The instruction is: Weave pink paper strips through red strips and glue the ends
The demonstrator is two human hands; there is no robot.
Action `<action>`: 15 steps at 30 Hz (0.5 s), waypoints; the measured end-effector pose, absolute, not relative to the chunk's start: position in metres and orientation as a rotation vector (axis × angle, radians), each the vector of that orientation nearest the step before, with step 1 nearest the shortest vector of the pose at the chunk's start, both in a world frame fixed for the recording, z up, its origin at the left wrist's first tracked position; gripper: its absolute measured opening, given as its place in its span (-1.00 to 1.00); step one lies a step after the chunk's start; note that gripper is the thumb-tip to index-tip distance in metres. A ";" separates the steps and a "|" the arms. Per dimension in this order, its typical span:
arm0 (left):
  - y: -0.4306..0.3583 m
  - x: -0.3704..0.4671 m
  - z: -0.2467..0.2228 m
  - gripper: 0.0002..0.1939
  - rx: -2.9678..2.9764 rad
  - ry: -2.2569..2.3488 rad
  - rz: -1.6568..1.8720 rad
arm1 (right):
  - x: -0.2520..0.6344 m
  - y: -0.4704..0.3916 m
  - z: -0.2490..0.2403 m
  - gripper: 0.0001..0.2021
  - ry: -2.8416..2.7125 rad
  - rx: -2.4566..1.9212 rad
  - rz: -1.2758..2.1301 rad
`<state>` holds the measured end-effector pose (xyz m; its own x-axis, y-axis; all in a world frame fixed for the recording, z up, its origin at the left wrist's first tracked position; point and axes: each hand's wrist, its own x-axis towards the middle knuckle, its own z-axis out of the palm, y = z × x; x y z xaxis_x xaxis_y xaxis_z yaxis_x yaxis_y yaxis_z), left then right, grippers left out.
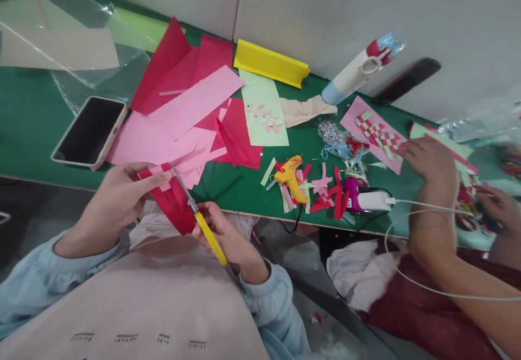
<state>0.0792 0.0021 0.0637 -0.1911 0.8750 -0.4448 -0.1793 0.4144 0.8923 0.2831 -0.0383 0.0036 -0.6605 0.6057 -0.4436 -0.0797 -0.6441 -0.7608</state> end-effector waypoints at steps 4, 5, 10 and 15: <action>0.002 0.079 0.061 -0.78 0.645 1.436 1.096 | 0.283 -0.041 0.002 -0.53 -1.006 -0.993 2.330; 0.001 0.079 0.060 -0.77 0.642 1.434 1.099 | 0.283 -0.041 0.001 -0.54 -0.999 -0.980 2.327; 0.001 0.078 0.061 -0.75 0.610 1.442 1.086 | 0.285 -0.043 -0.012 -0.56 -0.984 -0.911 2.356; 0.002 0.080 0.066 -0.77 0.567 1.489 1.037 | 0.284 -0.039 -0.008 -0.61 -1.008 -0.883 2.380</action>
